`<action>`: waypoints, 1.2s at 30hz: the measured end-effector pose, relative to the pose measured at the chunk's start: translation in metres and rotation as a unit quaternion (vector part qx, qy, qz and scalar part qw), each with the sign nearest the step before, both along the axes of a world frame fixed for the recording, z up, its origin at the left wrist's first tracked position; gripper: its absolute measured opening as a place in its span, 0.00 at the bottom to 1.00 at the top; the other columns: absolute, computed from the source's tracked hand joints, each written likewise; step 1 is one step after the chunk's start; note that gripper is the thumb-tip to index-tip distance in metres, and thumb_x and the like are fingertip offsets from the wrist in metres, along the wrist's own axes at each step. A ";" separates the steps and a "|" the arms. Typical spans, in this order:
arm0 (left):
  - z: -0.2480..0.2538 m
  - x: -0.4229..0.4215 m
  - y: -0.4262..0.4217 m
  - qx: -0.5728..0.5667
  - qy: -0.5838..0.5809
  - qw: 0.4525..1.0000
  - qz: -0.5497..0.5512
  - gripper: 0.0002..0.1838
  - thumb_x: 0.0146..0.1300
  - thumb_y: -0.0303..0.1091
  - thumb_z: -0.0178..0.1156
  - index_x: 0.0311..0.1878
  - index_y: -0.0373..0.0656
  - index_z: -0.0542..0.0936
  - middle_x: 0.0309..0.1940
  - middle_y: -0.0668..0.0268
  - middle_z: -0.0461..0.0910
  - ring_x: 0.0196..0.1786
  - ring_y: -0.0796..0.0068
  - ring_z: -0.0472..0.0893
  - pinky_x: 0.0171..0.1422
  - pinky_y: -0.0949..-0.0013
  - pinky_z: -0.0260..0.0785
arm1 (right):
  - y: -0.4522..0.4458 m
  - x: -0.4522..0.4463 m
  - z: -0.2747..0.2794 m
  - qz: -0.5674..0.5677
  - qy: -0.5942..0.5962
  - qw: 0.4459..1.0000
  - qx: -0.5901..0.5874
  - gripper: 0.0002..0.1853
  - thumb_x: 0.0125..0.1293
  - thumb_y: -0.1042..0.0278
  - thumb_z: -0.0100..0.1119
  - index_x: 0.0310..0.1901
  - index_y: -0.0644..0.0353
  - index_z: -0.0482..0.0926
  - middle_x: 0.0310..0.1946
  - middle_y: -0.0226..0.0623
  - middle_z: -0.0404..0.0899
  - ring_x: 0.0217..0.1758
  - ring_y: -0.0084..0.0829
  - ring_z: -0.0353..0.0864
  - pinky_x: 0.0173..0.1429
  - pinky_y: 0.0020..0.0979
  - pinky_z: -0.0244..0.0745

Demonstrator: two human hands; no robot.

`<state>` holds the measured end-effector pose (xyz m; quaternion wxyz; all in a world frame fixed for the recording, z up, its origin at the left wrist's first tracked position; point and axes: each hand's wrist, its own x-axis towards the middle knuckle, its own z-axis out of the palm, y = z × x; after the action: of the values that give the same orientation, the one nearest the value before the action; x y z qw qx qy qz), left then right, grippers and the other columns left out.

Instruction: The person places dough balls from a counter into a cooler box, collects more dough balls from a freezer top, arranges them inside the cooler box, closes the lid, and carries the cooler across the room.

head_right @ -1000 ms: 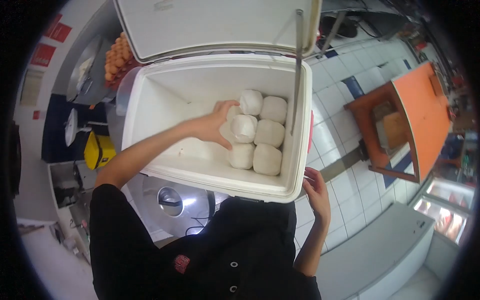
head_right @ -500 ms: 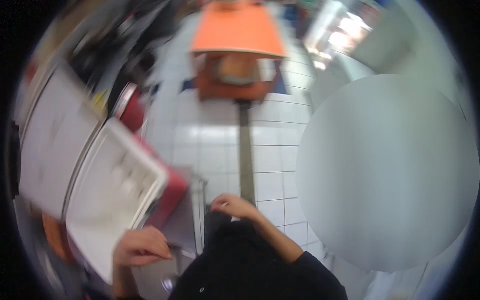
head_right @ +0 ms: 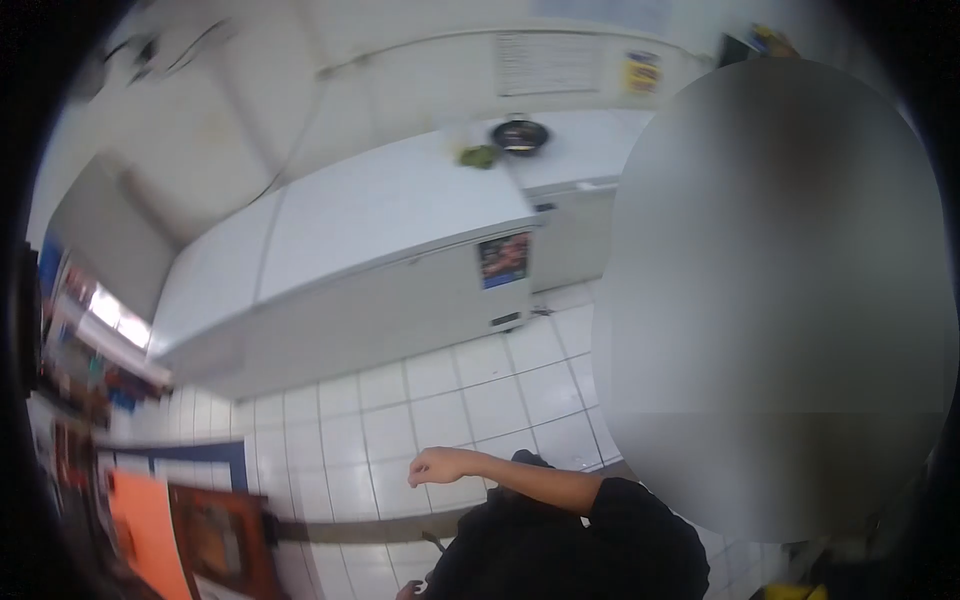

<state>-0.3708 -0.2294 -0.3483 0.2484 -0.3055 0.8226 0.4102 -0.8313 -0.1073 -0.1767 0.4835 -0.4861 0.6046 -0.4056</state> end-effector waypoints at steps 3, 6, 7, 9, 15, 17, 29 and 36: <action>-0.061 -0.147 -0.033 -0.086 -0.025 0.987 -0.131 0.36 0.56 0.55 0.75 0.59 0.37 0.81 0.55 0.45 0.84 0.58 0.45 0.83 0.64 0.53 0.75 | 0.098 -0.111 -0.007 -0.155 -0.009 0.988 0.011 0.17 0.73 0.55 0.64 0.51 0.62 0.83 0.47 0.37 0.86 0.52 0.30 0.84 0.60 0.33 0.78; -0.028 -0.323 -0.042 0.004 0.012 0.995 -0.099 0.33 0.61 0.53 0.73 0.62 0.39 0.79 0.54 0.47 0.85 0.57 0.51 0.85 0.62 0.56 0.77 | 0.213 -0.203 0.008 -0.292 -0.045 0.955 0.039 0.17 0.74 0.56 0.63 0.53 0.62 0.82 0.48 0.37 0.85 0.54 0.31 0.84 0.63 0.33 0.77; -0.010 -0.374 -0.040 0.014 0.033 0.993 -0.111 0.33 0.62 0.52 0.73 0.63 0.40 0.79 0.54 0.48 0.85 0.55 0.53 0.86 0.60 0.57 0.78 | 0.249 -0.228 0.014 -0.372 -0.057 0.926 0.038 0.17 0.74 0.57 0.64 0.54 0.61 0.82 0.49 0.37 0.85 0.55 0.30 0.83 0.63 0.33 0.77; 0.024 -0.481 -0.040 0.009 0.065 0.990 -0.125 0.31 0.62 0.49 0.73 0.63 0.41 0.79 0.53 0.48 0.86 0.51 0.56 0.88 0.56 0.57 0.80 | 0.312 -0.272 0.021 -0.457 -0.063 0.886 0.037 0.17 0.74 0.58 0.64 0.55 0.61 0.81 0.50 0.37 0.85 0.55 0.30 0.83 0.64 0.33 0.76; 0.020 -0.753 0.002 -0.054 0.121 0.961 -0.241 0.23 0.63 0.41 0.69 0.59 0.41 0.81 0.48 0.52 0.88 0.49 0.58 0.88 0.52 0.59 0.80 | 0.460 -0.372 -0.034 -0.624 -0.075 0.773 0.082 0.18 0.75 0.53 0.63 0.54 0.59 0.82 0.50 0.34 0.85 0.54 0.30 0.82 0.61 0.35 0.77; 0.016 -0.847 0.053 0.031 0.143 0.947 -0.286 0.18 0.63 0.38 0.65 0.54 0.40 0.84 0.43 0.54 0.88 0.47 0.59 0.88 0.50 0.60 0.80 | 0.513 -0.392 -0.107 -0.714 -0.121 0.681 0.111 0.20 0.73 0.50 0.63 0.53 0.60 0.83 0.49 0.36 0.86 0.52 0.32 0.83 0.57 0.37 0.77; 0.043 -1.333 0.534 0.129 0.195 0.644 -0.729 0.19 0.65 0.53 0.64 0.35 0.45 0.82 0.34 0.56 0.85 0.41 0.49 0.85 0.45 0.48 0.76 | 0.612 -0.192 -0.173 -0.712 -0.371 0.493 0.336 0.16 0.78 0.58 0.50 0.43 0.56 0.87 0.31 0.31 0.82 0.30 0.30 0.81 0.32 0.34 0.77; 0.052 -1.508 0.753 0.254 0.239 0.689 -0.636 0.21 0.65 0.45 0.69 0.55 0.43 0.80 0.46 0.56 0.84 0.45 0.59 0.85 0.50 0.58 0.79 | 0.728 -0.409 -0.234 -0.760 -0.434 0.394 0.280 0.19 0.78 0.54 0.47 0.43 0.56 0.86 0.30 0.34 0.84 0.31 0.32 0.82 0.34 0.38 0.78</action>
<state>-1.8791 0.5232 -0.2964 0.3129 0.4737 0.7161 0.4060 -1.2400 0.6206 -0.4109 0.2810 0.5796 0.5116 -0.5687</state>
